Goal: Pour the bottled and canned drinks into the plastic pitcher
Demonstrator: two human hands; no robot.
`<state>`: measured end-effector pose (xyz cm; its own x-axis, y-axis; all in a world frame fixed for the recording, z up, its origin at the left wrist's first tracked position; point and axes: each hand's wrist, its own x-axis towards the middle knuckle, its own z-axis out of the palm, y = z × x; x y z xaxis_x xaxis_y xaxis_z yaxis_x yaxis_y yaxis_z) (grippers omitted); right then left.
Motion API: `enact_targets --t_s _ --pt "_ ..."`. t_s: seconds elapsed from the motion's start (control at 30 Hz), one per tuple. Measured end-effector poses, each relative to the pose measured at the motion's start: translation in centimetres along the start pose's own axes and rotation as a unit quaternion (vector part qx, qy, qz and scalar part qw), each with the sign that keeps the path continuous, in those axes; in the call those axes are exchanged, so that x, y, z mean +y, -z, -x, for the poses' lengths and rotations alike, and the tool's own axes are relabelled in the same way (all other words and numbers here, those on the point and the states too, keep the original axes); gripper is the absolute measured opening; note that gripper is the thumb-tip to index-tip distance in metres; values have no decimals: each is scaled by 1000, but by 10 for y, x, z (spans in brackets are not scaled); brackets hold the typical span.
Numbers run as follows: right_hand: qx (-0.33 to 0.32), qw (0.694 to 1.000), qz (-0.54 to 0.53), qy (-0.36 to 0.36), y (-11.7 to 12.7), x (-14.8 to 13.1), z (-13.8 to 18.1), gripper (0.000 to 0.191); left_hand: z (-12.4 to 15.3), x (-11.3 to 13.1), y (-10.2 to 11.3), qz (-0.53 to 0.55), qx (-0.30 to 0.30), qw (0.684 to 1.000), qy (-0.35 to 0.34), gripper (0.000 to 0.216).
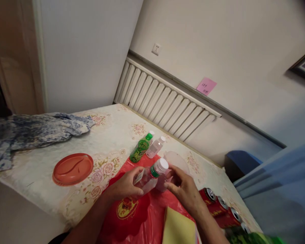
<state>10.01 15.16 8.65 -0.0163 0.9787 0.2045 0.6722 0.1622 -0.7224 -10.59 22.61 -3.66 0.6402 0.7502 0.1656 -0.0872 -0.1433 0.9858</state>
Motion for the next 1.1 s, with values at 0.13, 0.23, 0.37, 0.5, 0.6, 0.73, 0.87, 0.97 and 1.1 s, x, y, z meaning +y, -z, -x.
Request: enact_targets --t_s 0.13,0.23,0.37,0.5,0.6,0.73,0.87,0.97,1.1 --pt "-26 998 -54 -36 -27 11 14 37 1 1 -1 71 -28 997 -13 61" --pt "-25 996 -65 -54 -44 17 15 34 -1 -3 -2 78 -40 996 -16 62" --pt "-11 995 -60 -83 -56 25 13 41 -3 -9 -5 60 -39 997 -13 63" --pt "-4 994 -78 -73 -60 25 13 47 -2 -9 -10 43 -51 998 -19 61" --pt "3 994 -84 -65 -62 23 15 47 0 -7 -14 54 -54 997 -14 61" --pt "36 995 -72 -64 -58 19 23 47 2 -1 -16 122 -96 987 -43 74" --pt "67 992 -50 -90 -37 12 40 41 6 -5 -15 90 -73 992 -41 85" --pt "87 989 -31 -112 -9 8 58 39 8 -14 -12 74 -24 997 -26 80" --pt "131 983 5 -126 30 18 89 37 8 -19 -13 84 52 995 -3 63"
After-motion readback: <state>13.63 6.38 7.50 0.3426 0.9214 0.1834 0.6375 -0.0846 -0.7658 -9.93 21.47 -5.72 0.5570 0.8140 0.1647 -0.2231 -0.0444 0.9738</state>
